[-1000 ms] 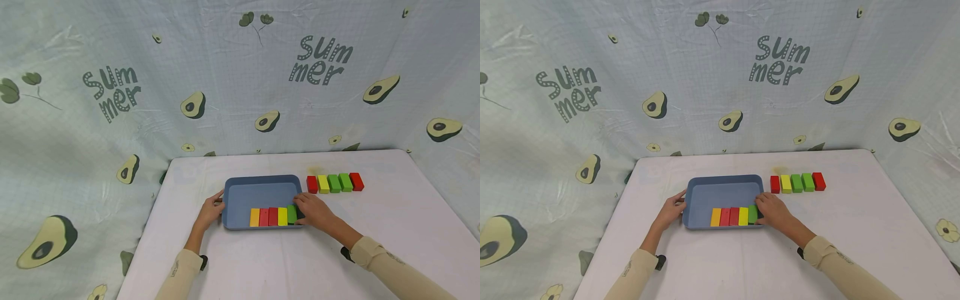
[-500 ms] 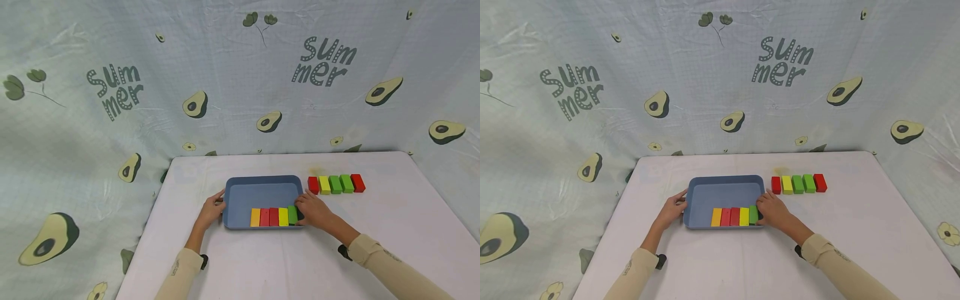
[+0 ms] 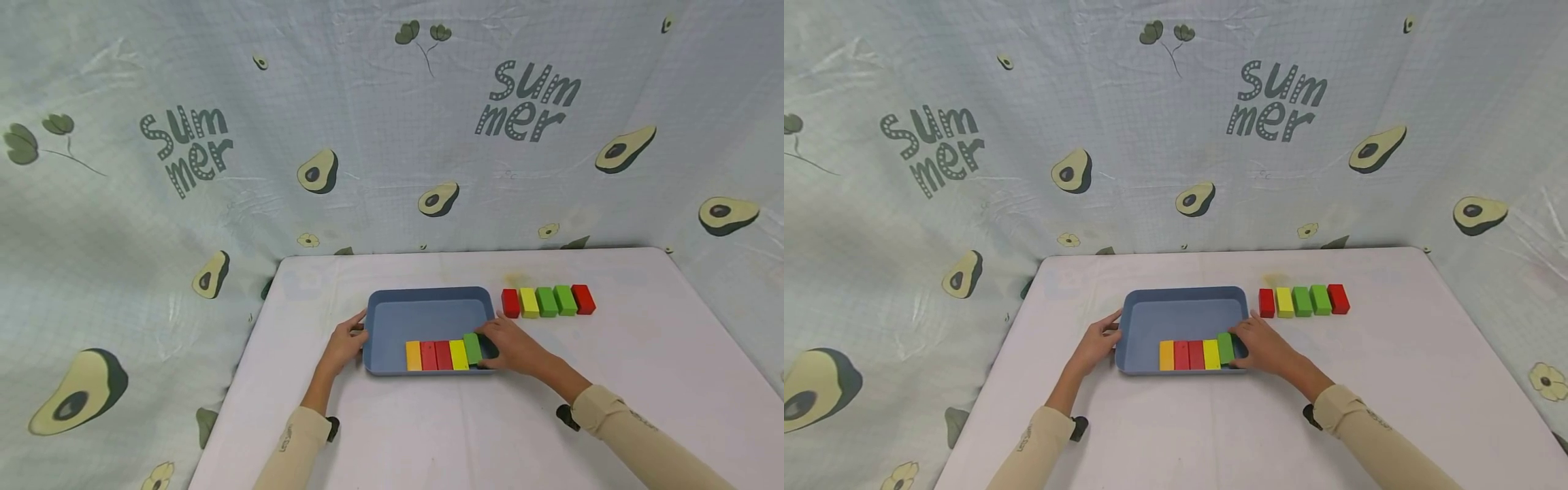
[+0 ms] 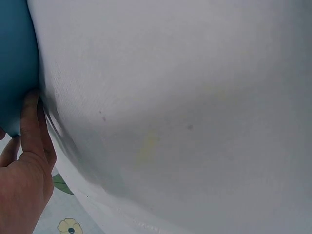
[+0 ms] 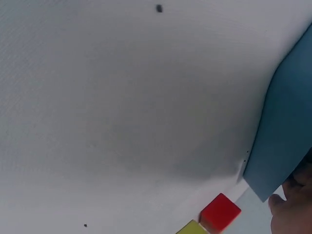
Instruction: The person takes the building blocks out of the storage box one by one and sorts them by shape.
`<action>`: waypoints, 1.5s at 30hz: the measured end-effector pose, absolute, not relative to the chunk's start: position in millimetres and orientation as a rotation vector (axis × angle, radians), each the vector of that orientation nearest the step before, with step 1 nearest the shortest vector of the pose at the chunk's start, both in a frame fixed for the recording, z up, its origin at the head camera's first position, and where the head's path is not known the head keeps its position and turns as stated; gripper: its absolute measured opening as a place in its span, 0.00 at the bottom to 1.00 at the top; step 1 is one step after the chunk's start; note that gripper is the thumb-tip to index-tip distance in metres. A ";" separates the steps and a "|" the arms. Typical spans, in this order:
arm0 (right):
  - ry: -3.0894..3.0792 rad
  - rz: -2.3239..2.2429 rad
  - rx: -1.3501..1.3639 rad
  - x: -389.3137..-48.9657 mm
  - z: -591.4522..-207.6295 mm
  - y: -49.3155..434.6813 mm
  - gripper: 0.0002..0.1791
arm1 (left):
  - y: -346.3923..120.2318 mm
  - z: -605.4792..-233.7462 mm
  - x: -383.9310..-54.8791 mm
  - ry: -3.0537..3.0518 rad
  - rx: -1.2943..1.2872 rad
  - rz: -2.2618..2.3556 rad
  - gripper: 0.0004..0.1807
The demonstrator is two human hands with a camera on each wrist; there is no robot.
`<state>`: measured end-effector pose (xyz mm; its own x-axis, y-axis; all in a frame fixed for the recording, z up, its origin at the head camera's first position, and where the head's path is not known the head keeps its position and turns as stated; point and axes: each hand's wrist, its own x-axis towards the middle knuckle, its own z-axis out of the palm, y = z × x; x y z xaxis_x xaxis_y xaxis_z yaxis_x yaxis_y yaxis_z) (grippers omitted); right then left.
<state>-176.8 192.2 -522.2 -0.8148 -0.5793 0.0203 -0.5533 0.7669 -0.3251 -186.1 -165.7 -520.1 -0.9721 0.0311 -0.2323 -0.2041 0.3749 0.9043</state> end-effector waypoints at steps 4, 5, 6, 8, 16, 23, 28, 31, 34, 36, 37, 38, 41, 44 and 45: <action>2.849 -0.558 -0.874 -176.8 -524.0 193.9 0.35 | -165.5 -520.9 -186.1 2.432 -0.153 1.640 0.33; 2.847 -0.569 -0.864 -176.6 -524.3 194.3 0.35 | -165.5 -521.4 -186.2 2.436 -0.151 1.639 0.33; 2.848 -0.573 -0.861 -176.5 -524.7 194.7 0.35 | -165.6 -521.7 -186.4 2.439 -0.151 1.637 0.33; 2.850 -0.592 -0.859 -176.2 -524.7 195.5 0.35 | -165.6 -522.8 -186.6 2.447 -0.148 1.637 0.33; 2.887 -0.654 -0.835 -174.0 -522.0 202.4 0.34 | -164.6 -521.7 -186.7 2.443 -0.154 1.629 0.33; 2.874 -0.783 -0.760 -173.1 -516.0 211.8 0.35 | -164.7 -522.0 -186.5 2.445 -0.170 1.621 0.33; 2.860 -0.863 -0.675 -172.4 -513.1 220.9 0.36 | -164.7 -523.0 -186.1 2.442 -0.182 1.610 0.33; 2.841 -0.911 -0.654 -171.4 -512.9 227.3 0.36 | -165.1 -523.7 -185.7 2.441 -0.173 1.611 0.33; 2.829 -0.954 -0.666 -169.9 -513.2 234.6 0.36 | -165.6 -524.2 -185.1 2.434 -0.159 1.617 0.33; 2.829 -0.972 -0.673 -169.7 -513.1 239.5 0.35 | -165.9 -524.6 -185.1 2.431 -0.155 1.619 0.33; 2.832 -0.979 -0.676 -169.8 -513.4 242.2 0.35 | -166.0 -524.7 -185.3 2.429 -0.155 1.620 0.33; 2.836 -0.985 -0.672 -170.1 -513.6 244.6 0.35 | -166.1 -524.6 -185.6 2.431 -0.151 1.618 0.33; 2.837 -1.011 -0.654 -170.5 -514.3 252.4 0.34 | -166.3 -523.8 -186.7 2.432 -0.159 1.614 0.33; 2.824 -1.049 -0.608 -169.8 -516.1 259.6 0.33 | -166.8 -522.6 -187.5 2.439 -0.158 1.606 0.33; 2.814 -1.063 -0.597 -169.6 -517.0 261.7 0.33 | -167.0 -522.4 -187.6 2.441 -0.162 1.603 0.34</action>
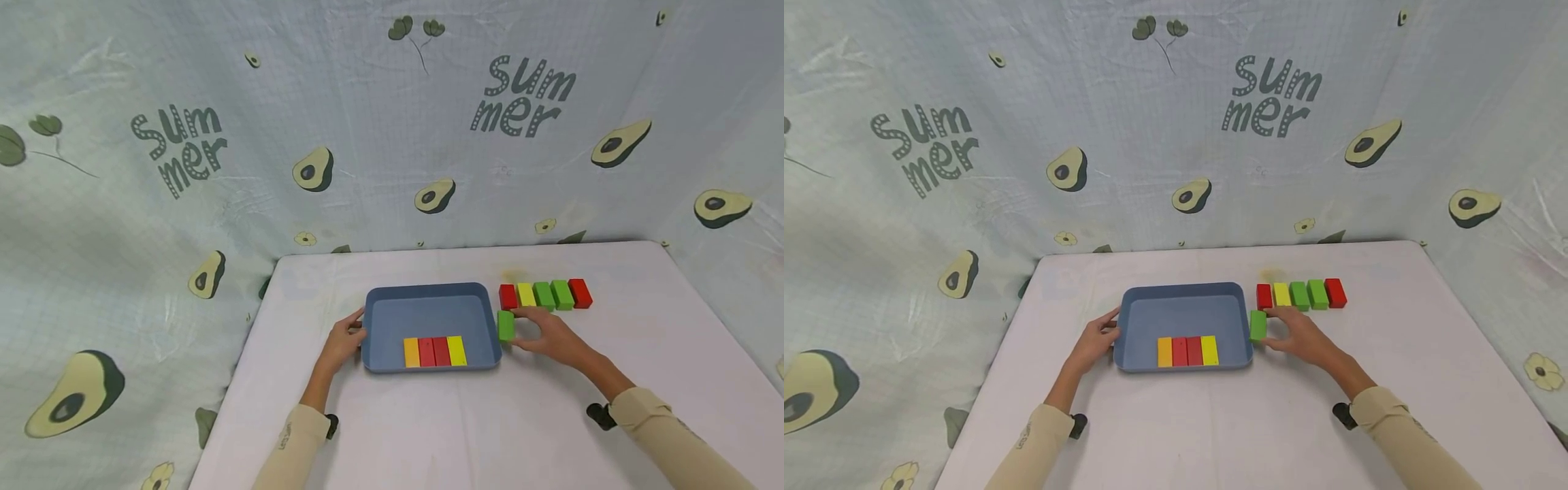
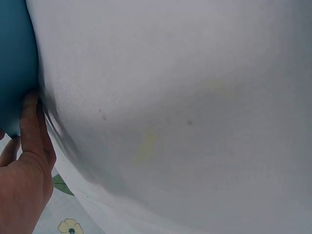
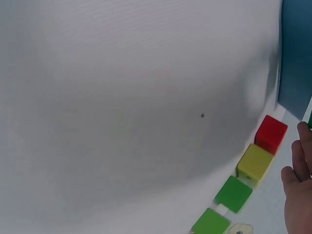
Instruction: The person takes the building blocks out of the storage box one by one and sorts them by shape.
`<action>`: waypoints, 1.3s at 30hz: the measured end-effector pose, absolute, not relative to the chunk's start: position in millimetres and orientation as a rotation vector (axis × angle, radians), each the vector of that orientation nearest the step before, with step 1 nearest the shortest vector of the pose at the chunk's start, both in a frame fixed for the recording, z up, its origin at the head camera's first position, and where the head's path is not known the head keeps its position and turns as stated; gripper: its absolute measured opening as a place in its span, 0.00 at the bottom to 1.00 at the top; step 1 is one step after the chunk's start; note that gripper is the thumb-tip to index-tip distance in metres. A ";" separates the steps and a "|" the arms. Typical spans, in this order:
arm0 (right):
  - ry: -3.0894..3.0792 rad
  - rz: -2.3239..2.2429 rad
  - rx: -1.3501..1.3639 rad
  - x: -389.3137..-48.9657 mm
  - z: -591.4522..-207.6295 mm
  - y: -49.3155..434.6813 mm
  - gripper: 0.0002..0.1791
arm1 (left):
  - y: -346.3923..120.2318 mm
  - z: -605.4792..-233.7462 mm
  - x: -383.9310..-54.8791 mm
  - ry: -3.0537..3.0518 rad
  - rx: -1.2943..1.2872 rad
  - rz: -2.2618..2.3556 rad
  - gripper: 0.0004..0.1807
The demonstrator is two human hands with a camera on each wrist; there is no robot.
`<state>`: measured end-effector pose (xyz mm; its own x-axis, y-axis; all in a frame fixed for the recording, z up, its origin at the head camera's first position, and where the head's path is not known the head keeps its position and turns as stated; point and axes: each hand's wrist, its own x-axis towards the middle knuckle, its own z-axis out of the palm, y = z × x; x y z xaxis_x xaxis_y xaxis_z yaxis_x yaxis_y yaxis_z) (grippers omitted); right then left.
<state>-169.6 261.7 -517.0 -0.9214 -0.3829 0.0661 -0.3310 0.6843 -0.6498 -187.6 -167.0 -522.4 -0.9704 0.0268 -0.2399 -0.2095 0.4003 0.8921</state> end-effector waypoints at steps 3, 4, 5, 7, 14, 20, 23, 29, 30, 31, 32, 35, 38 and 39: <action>2.801 -1.060 -0.563 -169.5 -520.4 266.7 0.34 | -167.2 -522.5 -187.9 2.443 -0.170 1.602 0.34; 2.799 -1.044 -0.564 -169.6 -521.6 268.1 0.34 | -167.2 -522.6 -187.9 2.442 -0.175 1.603 0.34; 2.796 -1.031 -0.562 -169.7 -522.6 269.3 0.34 | -167.2 -522.7 -187.9 2.440 -0.178 1.604 0.34; 2.798 -0.982 -0.566 -169.6 -523.8 271.3 0.34 | -166.7 -522.2 -187.9 2.433 -0.173 1.611 0.34; 2.814 -0.840 -0.564 -170.9 -529.1 278.1 0.34 | -165.2 -517.4 -188.1 2.438 -0.166 1.624 0.33; 2.772 -0.837 -0.576 -172.1 -538.4 280.8 0.35 | -164.7 -517.3 -187.4 2.433 -0.164 1.625 0.33; 2.756 -0.818 -0.599 -172.5 -538.6 280.9 0.35 | -164.9 -517.5 -186.7 2.429 -0.165 1.627 0.33; 2.724 -0.802 -0.587 -171.6 -534.8 279.7 0.35 | -164.7 -519.7 -187.0 2.428 -0.139 1.635 0.33; 2.722 -0.805 -0.579 -171.0 -534.6 279.2 0.36 | -164.7 -519.9 -187.0 2.426 -0.137 1.636 0.33; 2.726 -0.811 -0.575 -170.3 -534.3 278.7 0.37 | -164.8 -519.4 -186.8 2.425 -0.137 1.637 0.33; 2.736 -0.814 -0.570 -169.3 -533.9 277.8 0.38 | -164.9 -518.9 -186.6 2.422 -0.138 1.640 0.33; 2.780 -0.843 -0.549 -167.7 -532.0 274.5 0.39 | -165.6 -517.5 -186.3 2.414 -0.137 1.647 0.33; 2.817 -0.892 -0.555 -167.6 -527.1 269.2 0.39 | -165.8 -517.4 -186.2 2.412 -0.140 1.650 0.33; 2.825 -0.916 -0.560 -167.8 -525.1 267.1 0.39 | -165.7 -517.9 -186.3 2.412 -0.140 1.650 0.33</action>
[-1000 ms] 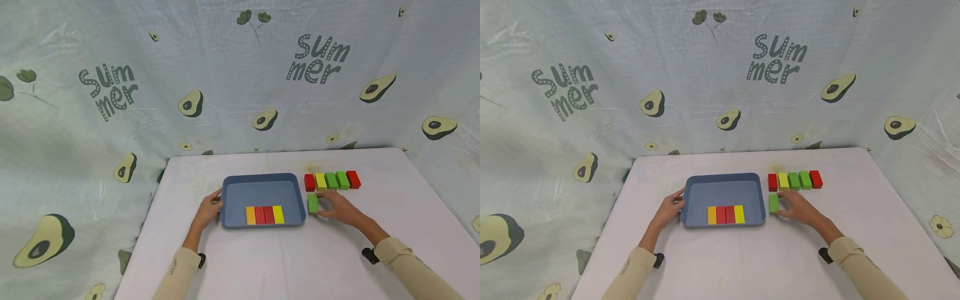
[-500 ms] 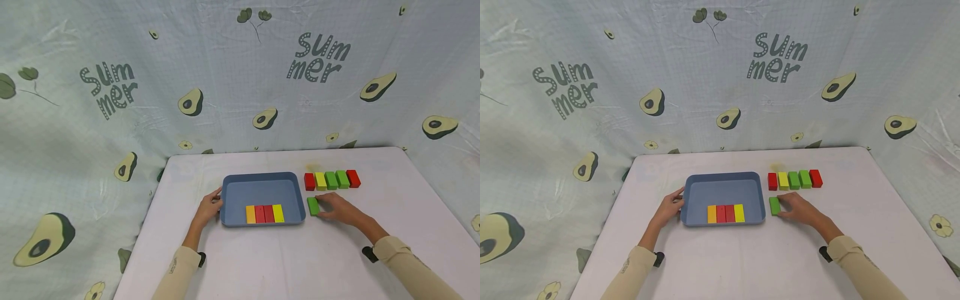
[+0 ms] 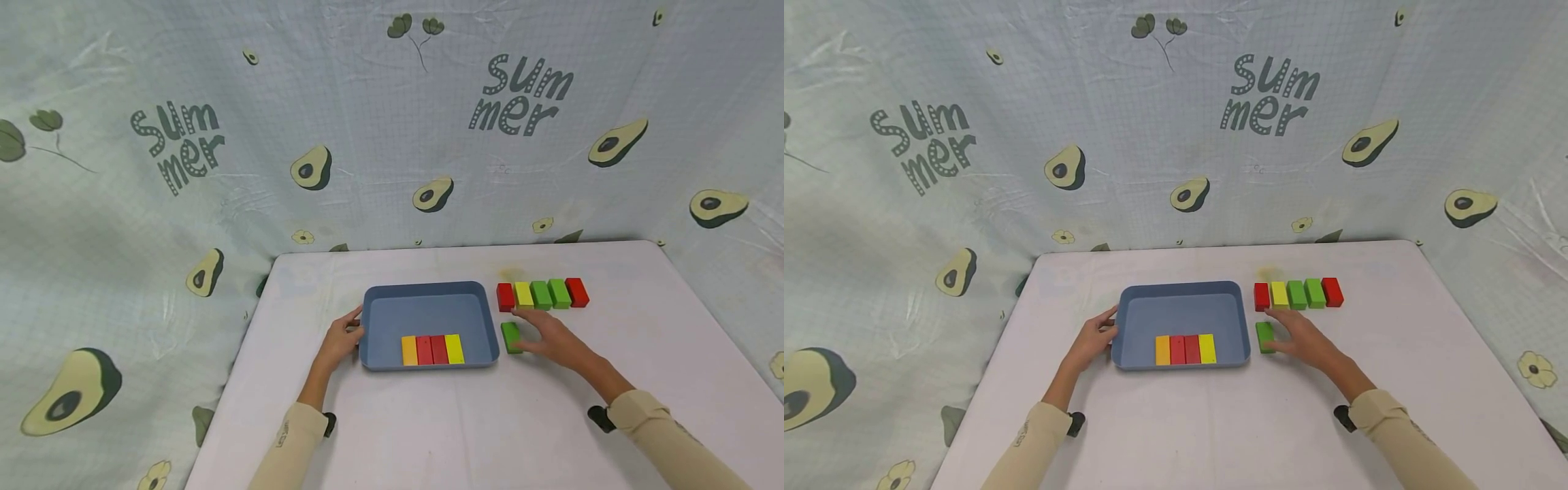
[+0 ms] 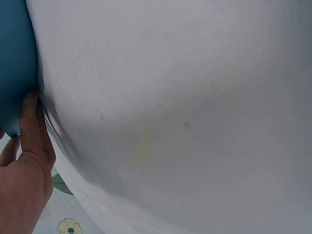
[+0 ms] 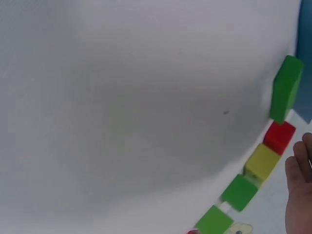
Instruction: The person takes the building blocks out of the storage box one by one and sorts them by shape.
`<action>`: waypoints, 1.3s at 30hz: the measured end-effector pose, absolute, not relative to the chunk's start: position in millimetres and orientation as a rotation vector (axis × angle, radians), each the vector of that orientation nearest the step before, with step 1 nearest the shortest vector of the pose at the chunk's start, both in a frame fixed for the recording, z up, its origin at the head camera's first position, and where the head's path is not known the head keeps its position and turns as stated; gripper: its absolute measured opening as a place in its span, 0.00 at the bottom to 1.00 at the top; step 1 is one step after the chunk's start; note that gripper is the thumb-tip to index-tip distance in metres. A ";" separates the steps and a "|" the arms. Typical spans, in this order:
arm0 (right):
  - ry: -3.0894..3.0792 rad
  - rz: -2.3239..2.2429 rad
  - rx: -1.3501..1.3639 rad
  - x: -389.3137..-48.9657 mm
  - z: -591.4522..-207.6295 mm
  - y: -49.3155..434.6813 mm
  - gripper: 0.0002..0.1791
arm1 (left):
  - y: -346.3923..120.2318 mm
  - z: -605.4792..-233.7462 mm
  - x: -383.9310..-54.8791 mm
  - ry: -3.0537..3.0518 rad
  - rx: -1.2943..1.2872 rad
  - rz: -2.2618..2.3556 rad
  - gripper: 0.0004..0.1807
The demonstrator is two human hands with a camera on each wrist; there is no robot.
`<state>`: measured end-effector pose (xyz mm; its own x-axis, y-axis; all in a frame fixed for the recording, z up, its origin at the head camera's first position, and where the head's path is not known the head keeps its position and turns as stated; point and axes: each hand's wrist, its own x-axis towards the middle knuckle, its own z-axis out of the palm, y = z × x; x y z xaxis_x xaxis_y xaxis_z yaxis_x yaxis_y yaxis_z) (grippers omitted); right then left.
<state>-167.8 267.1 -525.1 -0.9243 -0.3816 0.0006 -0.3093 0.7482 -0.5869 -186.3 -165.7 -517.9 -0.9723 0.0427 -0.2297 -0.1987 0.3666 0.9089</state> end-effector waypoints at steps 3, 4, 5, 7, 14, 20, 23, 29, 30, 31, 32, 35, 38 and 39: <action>2.858 -0.984 -0.597 -167.7 -518.8 259.7 0.37 | -165.3 -518.8 -186.5 2.417 -0.137 1.647 0.33; 2.871 -1.007 -0.612 -167.7 -517.2 256.9 0.37 | -165.2 -519.0 -186.5 2.417 -0.135 1.647 0.33; 2.883 -1.026 -0.627 -167.5 -515.9 253.9 0.37 | -165.3 -519.4 -186.5 2.417 -0.133 1.647 0.33; 2.897 -1.060 -0.658 -167.3 -514.6 248.3 0.37 | -165.7 -519.1 -186.3 2.419 -0.136 1.645 0.33; 2.856 -1.080 -0.690 -164.4 -516.7 232.0 0.39 | -166.5 -520.2 -184.8 2.417 -0.152 1.635 0.33; 2.801 -1.061 -0.698 -164.3 -514.9 220.8 0.39 | -165.9 -519.9 -186.1 2.418 -0.172 1.634 0.33; 2.785 -1.049 -0.698 -165.1 -514.4 215.8 0.41 | -165.5 -520.4 -186.8 2.418 -0.177 1.634 0.33; 2.763 -0.981 -0.685 -165.3 -516.6 204.8 0.42 | -165.9 -521.0 -186.5 2.404 -0.164 1.645 0.33; 2.760 -0.964 -0.691 -164.7 -516.9 203.1 0.41 | -166.1 -521.2 -186.4 2.404 -0.158 1.644 0.33; 2.756 -0.951 -0.691 -164.3 -517.2 201.3 0.41 | -166.4 -521.4 -186.3 2.403 -0.156 1.643 0.33; 2.751 -0.931 -0.697 -163.9 -517.3 199.3 0.41 | -166.7 -521.6 -186.2 2.405 -0.152 1.642 0.33; 2.736 -0.868 -0.722 -163.6 -517.1 193.7 0.40 | -167.1 -521.2 -186.1 2.409 -0.143 1.641 0.33; 2.729 -0.813 -0.758 -164.4 -516.8 187.8 0.39 | -166.8 -519.7 -186.0 2.411 -0.148 1.647 0.33; 2.731 -0.795 -0.773 -164.7 -517.1 186.3 0.38 | -166.6 -519.2 -186.1 2.413 -0.148 1.650 0.33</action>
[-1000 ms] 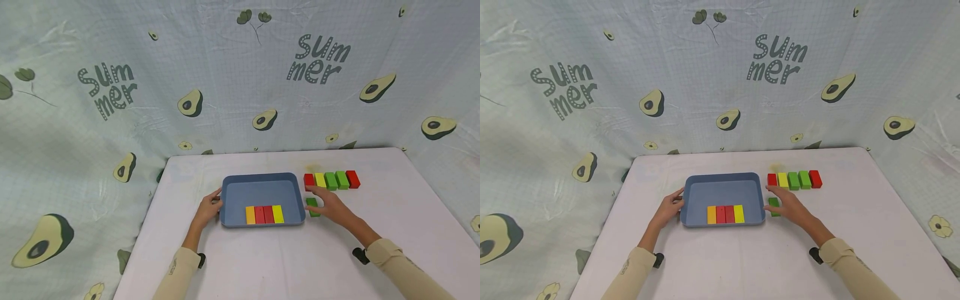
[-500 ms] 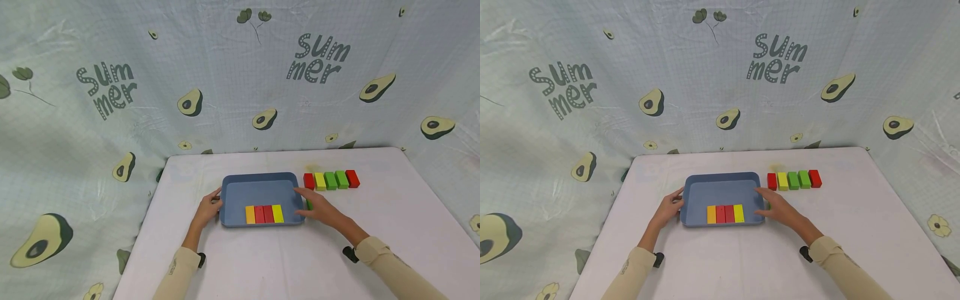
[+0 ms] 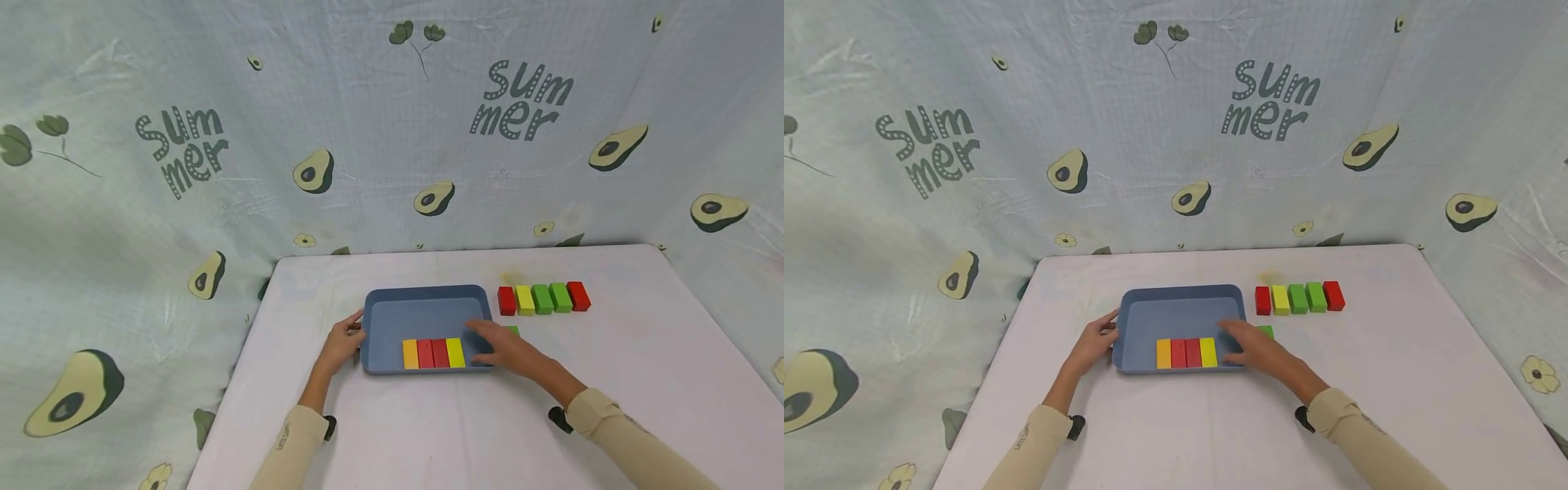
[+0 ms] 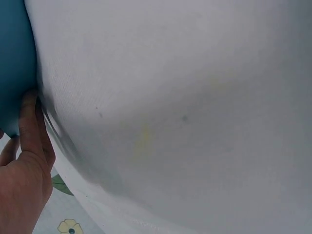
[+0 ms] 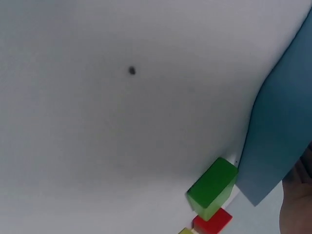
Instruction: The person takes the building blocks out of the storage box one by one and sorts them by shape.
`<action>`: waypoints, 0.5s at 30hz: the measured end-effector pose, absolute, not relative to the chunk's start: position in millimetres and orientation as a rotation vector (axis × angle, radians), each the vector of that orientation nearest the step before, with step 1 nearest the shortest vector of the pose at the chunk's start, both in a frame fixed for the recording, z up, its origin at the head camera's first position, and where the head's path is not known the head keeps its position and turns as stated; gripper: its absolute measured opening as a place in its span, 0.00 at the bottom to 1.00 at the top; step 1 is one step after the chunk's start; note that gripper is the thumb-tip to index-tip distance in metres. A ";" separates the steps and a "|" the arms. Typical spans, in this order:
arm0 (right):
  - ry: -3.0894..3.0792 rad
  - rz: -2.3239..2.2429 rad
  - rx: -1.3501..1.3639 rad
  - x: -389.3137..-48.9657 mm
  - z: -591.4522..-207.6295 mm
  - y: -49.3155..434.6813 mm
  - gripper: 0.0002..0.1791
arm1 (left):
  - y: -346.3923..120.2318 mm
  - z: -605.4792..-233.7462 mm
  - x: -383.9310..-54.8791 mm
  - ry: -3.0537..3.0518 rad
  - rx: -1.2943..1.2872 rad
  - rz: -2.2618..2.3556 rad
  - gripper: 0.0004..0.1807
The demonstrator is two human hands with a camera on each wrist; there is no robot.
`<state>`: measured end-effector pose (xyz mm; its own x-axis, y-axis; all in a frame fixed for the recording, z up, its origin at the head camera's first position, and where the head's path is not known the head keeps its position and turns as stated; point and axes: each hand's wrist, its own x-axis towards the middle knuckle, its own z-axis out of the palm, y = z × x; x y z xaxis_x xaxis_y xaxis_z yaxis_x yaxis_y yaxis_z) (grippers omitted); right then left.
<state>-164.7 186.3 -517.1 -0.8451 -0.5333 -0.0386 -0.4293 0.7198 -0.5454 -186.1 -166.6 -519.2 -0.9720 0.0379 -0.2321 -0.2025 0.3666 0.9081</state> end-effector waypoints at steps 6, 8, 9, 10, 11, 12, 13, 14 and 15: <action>2.720 -0.760 -0.872 -165.4 -519.9 179.0 0.35 | -167.9 -519.4 -186.4 2.408 -0.153 1.656 0.33; 2.717 -0.753 -0.881 -164.5 -521.5 178.9 0.36 | -167.2 -520.9 -185.9 2.409 -0.155 1.647 0.33; 2.716 -0.753 -0.880 -164.6 -522.2 178.7 0.36 | -166.9 -521.2 -185.9 2.416 -0.154 1.642 0.33; 2.715 -0.755 -0.870 -164.9 -522.7 178.5 0.36 | -166.7 -521.3 -185.9 2.419 -0.159 1.641 0.33; 2.715 -0.751 -0.865 -165.5 -523.1 178.3 0.36 | -166.6 -521.3 -185.9 2.421 -0.161 1.639 0.33; 2.715 -0.742 -0.864 -166.3 -523.6 178.0 0.36 | -166.4 -521.1 -186.1 2.422 -0.166 1.638 0.33; 2.711 -0.735 -0.856 -167.0 -523.7 177.6 0.37 | -166.3 -521.1 -186.3 2.422 -0.167 1.638 0.33; 2.707 -0.734 -0.849 -167.6 -523.7 177.1 0.37 | -166.2 -521.1 -186.7 2.420 -0.168 1.639 0.33; 2.704 -0.728 -0.843 -168.0 -524.0 176.8 0.37 | -166.1 -521.1 -187.0 2.418 -0.164 1.642 0.33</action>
<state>-168.0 176.8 -524.0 -0.8122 -0.5806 -0.0569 -0.4734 0.7131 -0.5171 -187.0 -166.1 -521.1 -0.9709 0.0280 -0.2379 -0.2108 0.3720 0.9040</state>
